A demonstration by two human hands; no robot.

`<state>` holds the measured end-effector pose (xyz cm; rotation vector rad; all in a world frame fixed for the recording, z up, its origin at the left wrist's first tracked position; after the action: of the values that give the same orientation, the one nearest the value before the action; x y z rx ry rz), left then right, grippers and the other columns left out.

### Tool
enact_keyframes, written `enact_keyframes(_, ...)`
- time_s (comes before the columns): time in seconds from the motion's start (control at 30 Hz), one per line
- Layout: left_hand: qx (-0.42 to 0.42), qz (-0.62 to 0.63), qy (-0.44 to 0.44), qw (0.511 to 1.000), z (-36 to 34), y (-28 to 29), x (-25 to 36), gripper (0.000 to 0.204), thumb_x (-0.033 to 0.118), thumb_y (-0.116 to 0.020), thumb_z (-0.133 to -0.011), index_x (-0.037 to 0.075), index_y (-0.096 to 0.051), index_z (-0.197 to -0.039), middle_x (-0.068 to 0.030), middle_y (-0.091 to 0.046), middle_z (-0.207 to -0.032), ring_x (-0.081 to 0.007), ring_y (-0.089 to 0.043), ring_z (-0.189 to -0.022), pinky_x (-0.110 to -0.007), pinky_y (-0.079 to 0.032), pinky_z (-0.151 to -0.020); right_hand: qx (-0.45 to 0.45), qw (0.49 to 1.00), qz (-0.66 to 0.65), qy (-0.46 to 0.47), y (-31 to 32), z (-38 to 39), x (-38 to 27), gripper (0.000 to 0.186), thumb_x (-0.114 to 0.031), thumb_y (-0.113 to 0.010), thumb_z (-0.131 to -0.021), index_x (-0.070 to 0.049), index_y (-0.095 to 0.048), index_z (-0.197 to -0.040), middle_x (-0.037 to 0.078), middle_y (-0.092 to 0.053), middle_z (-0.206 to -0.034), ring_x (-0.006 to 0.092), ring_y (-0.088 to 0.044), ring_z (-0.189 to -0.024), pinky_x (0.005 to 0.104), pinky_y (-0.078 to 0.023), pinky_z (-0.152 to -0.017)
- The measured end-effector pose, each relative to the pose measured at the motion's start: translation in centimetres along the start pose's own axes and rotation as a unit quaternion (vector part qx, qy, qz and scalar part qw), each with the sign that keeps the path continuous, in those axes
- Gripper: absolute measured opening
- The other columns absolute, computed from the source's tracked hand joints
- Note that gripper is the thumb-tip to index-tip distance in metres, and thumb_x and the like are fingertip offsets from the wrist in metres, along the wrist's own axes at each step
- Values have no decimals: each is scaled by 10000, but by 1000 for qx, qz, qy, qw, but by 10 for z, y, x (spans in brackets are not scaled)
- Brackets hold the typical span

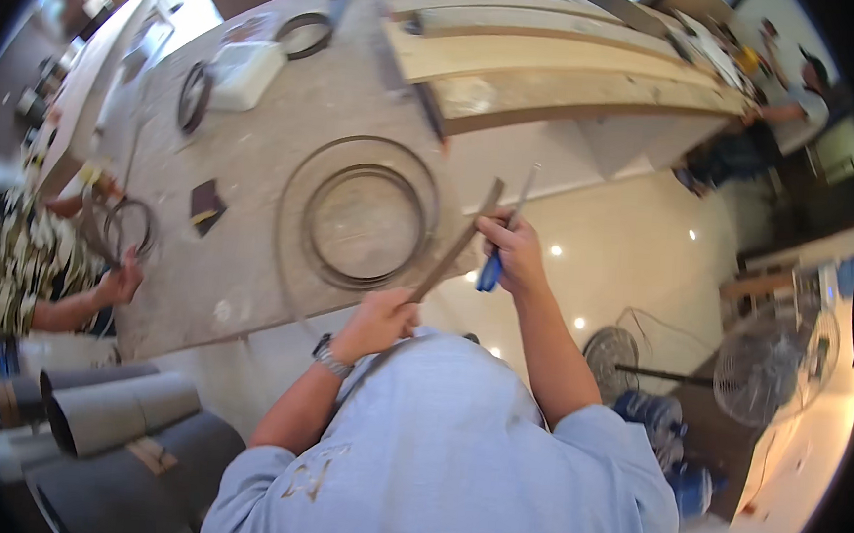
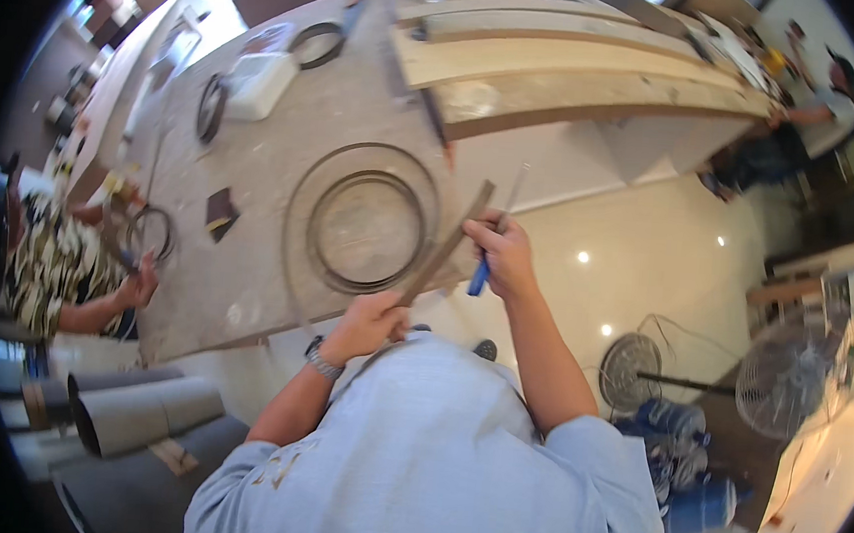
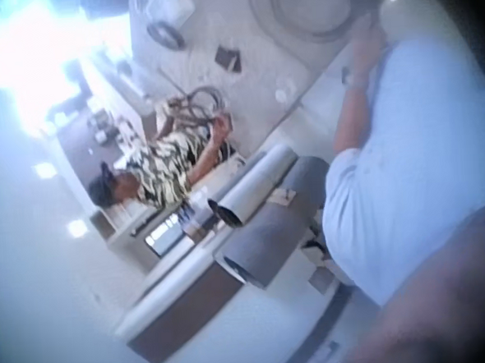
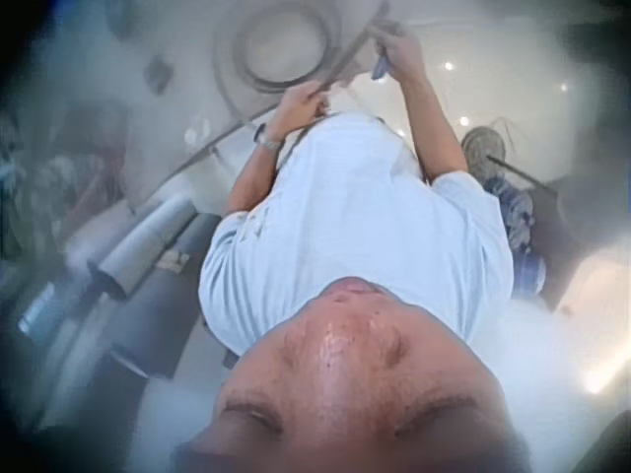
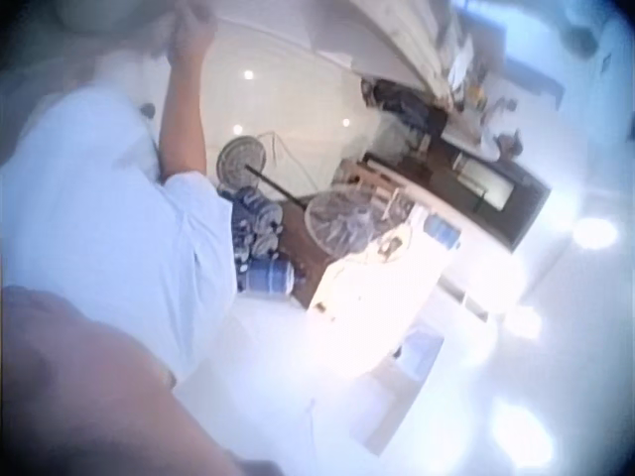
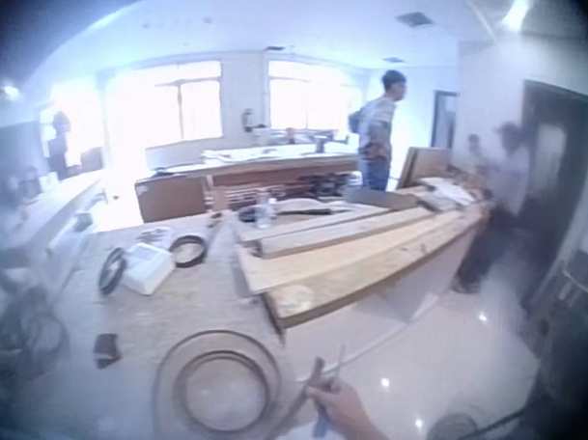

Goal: The person handles long strips of brown edging material, cutting them to length using blue scissors, coiling the strips, and organizing them on work surfaces in a woodworking shop.

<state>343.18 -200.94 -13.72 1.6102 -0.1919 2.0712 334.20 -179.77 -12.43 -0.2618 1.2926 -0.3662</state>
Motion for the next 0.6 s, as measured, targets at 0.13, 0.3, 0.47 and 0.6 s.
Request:
enact_keyframes(0.13, -28, 88, 44, 995, -6, -8, -5, 143, 80, -496, -938, -15, -603, -939, -36, -607, -687, -103, -564, -531, -249, -476, -503, 27, 999, -13, 36, 26, -12, -2, 287, -36, -738, -759, -30, -552, -977, -6, -566, -739, 73, -502, -586, 209, -398, -516)
enact_keyframes(0.3, -17, 104, 88, 991, -9, -15, -5, 169, 114, -501, -947, -16, -606, -971, -46, -602, -668, -95, -561, -516, -230, -461, -475, 39, 997, -25, 55, 43, -16, -3, 369, -36, -744, -753, -12, -548, -1065, -16, -563, -764, 74, -514, -626, 220, -414, -553)
enact_keyframes(0.47, -15, -9, 110, 994, -12, -29, 3, 182, 131, -508, -946, -21, -607, -942, -45, -594, -643, -97, -568, -520, -239, -466, -475, 51, 997, -39, 38, 82, -12, 1, 371, -28, -732, -759, 7, -551, -1081, -14, -549, -752, 79, -513, -626, 218, -416, -550)
enact_keyframes(0.6, 0, -85, 131, 988, -12, -41, 8, 175, 123, -535, -931, -38, -605, -927, -54, -603, -644, -108, -582, -541, -254, -481, -504, 97, 995, 17, 10, 122, -2, 9, 325, -32, -733, -757, 15, -562, -1029, 2, -547, -741, 85, -509, -607, 228, -424, -539)
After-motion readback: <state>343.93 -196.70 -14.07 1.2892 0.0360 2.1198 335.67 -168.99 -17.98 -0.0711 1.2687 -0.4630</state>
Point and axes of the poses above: each hand's wrist, its own z-axis away from the middle knuckle, its own y-axis out of the back of the hand, x = y × z, the point moved 6 cm from there along -z, towards the middle knuckle
